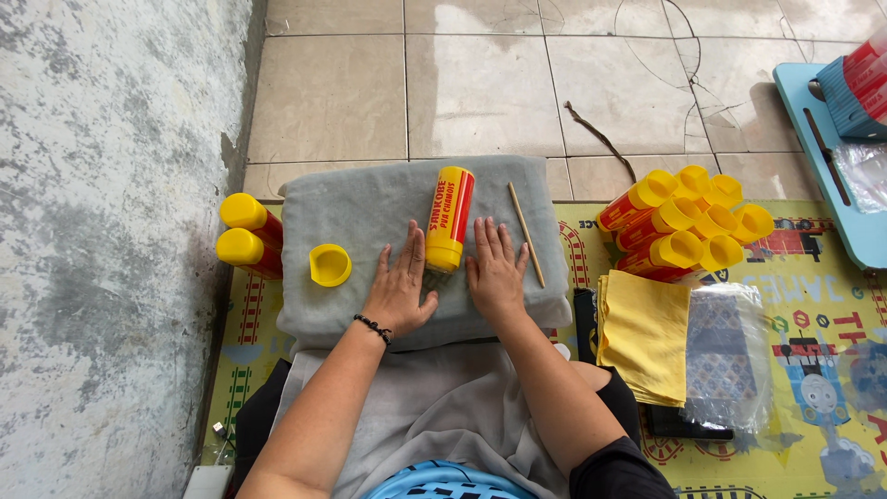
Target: The person folds a yellow sheet of paper on a grey cushion using a wooden stick to press the creases. They then place the folded paper into a clear plastic sleeve and insert it into a yellow cylindrical container, securing it with a lid.
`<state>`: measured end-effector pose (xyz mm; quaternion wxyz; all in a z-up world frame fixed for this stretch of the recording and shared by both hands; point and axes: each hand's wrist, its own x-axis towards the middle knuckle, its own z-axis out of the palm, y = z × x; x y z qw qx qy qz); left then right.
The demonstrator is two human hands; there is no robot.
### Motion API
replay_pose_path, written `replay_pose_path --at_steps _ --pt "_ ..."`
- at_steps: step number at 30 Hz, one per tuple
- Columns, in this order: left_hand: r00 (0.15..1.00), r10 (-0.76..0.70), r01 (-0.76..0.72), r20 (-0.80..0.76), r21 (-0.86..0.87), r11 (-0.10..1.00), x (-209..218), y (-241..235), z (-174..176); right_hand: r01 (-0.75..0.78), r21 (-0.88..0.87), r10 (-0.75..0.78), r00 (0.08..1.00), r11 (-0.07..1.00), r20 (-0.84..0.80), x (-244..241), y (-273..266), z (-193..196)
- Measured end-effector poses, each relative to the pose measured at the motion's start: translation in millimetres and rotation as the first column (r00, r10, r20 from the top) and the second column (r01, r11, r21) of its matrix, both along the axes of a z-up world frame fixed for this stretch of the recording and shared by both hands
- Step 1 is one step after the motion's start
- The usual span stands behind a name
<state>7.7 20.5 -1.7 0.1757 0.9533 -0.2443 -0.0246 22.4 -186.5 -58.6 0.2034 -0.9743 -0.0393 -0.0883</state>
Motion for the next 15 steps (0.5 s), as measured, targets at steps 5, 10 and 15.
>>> replay_pose_path --at_steps 5,10,15 --pt "0.997 -0.023 0.020 -0.070 -0.040 0.999 -4.7 -5.5 -1.3 -0.061 -0.038 0.061 0.998 0.997 -0.007 -1.3 3.9 3.6" --pt "0.997 0.028 -0.038 -0.068 -0.148 0.988 -19.4 -11.8 -8.4 -0.126 -0.043 0.127 0.992 0.991 0.011 -6.2 1.9 5.1" --pt "0.992 0.117 -0.123 -0.042 -0.269 0.955 -31.9 -17.7 -7.6 -0.184 -0.018 0.185 0.979 0.983 0.083 -10.6 -3.0 -1.5"
